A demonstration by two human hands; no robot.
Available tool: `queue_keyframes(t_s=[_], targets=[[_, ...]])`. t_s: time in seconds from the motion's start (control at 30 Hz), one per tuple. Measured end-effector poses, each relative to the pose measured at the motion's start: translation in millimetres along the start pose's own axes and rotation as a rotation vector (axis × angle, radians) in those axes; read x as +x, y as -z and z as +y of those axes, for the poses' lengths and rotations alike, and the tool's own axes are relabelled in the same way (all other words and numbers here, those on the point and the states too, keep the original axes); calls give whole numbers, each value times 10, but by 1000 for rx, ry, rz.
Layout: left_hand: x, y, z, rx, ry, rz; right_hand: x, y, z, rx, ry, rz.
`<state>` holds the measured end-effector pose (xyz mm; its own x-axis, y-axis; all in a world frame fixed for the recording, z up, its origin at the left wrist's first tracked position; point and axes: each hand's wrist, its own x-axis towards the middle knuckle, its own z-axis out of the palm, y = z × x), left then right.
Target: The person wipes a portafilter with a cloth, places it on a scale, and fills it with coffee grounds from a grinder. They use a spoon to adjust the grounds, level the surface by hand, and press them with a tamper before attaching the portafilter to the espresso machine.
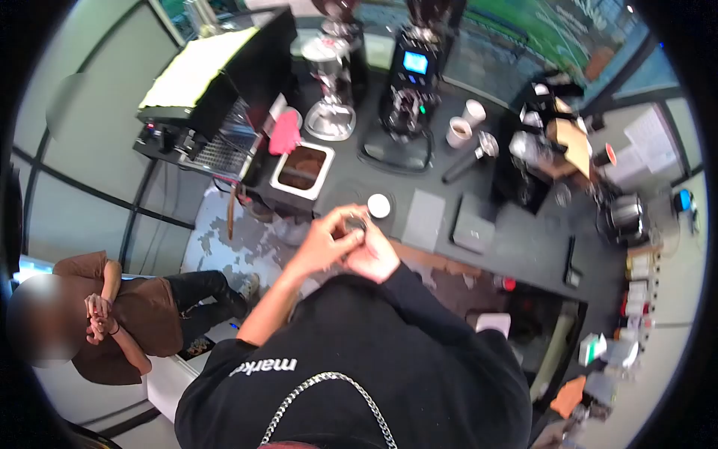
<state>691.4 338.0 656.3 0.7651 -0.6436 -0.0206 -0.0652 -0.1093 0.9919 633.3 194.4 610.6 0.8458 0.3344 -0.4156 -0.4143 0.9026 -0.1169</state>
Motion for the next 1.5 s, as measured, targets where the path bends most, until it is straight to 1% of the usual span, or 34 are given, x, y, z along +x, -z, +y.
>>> queue_keyframes(t_s=[0.03,0.07,0.1,0.13,0.17,0.2,0.23,0.27,0.3,0.33,0.37,0.43,0.47,0.5,0.6,0.67,0.7,0.77,0.8,0.83,0.87,0.9,0.97,1.0,1.07,1.1,1.17,1.23,1.3,1.33,1.4,1.43,1.47,1.5], targets=[[6,5,-75,143,-44,33,29,-6,46,-14,48,-28],[64,-42,-366,129,-202,110,17,-15,49,-11,0,-15],[101,-99,-425,168,-316,229,7,-7,24,-11,-57,0],[94,-128,-494,181,-231,281,-12,-54,12,-22,-69,9],[90,-154,-421,146,-243,294,-50,-90,1,-29,-80,29],[39,-138,-321,3,-45,220,-54,-90,-16,-90,-55,61],[46,-217,-324,-119,-62,320,-55,-67,-45,-149,-23,96],[65,-331,-456,-419,7,386,-9,49,-64,-247,68,67],[57,-379,-405,-725,77,437,-88,-135,-21,-477,265,93],[-4,-378,-380,-924,250,338,-85,-138,-48,-704,389,166],[-81,-387,-350,-936,254,352,-96,-124,-79,-930,516,239],[-205,-403,-66,-1324,312,21,-146,-183,-173,-1855,1152,232],[-208,-486,-125,-1350,255,26,-245,-285,-245,-1971,1158,103],[-216,-556,-346,-1242,292,71,-330,-394,-280,-2026,1148,27],[-275,-601,-97,-940,332,184,-597,-534,-525,-2198,1003,49],[-334,-708,-48,-744,276,196,-775,-555,-769,-1940,280,-219],[-364,-771,7,-605,258,234,-898,-544,-800,-1933,250,-221],[-411,-860,38,-555,289,217,-1091,-499,-883,-1274,-186,-382],[-416,-902,29,-490,249,171,-1115,-410,-1009,-1242,-340,-394],[-428,-960,16,-424,212,124,-1170,-316,-1044,-1236,-351,-397],[-420,-1017,-85,-311,135,97,-1233,-217,-1068,-992,-433,-342],[-402,-1052,-2,-214,155,60,-1285,-129,-1093,-752,-507,-287],[-370,-1322,-124,-316,86,155,-1409,-161,-1074,-679,-468,-195],[-345,-1406,-127,-336,162,160,-1397,-78,-1105,-615,-470,-147],[-274,-1615,-203,-305,131,305,-1321,135,-1123,-463,-448,5],[-238,-1665,-186,-289,129,356,-1342,156,-1192,-475,-444,-14],[-182,-1610,162,-238,128,324,-1308,133,-1352,-668,-516,-227],[-153,-1534,373,-276,-50,259,-1324,-7,-1482,-758,-485,-269],[-101,-1461,604,-346,-234,204,-1266,-44,-1668,-864,-501,-552],[-46,-1429,726,-335,-249,225,-1284,-154,-1695,-888,-497,-564],[40,-1404,944,-109,-293,28,-1361,-252,-1697,-988,-455,-664],[49,-1434,1018,-97,-286,44,-1395,-272,-1674,-1070,-397,-743],[68,-1454,1080,-31,-307,55,-1420,-262,-1646,-971,-375,-763],[77,-1471,1113,34,-320,59,-1482,-245,-1633,-889,-442,-691]])
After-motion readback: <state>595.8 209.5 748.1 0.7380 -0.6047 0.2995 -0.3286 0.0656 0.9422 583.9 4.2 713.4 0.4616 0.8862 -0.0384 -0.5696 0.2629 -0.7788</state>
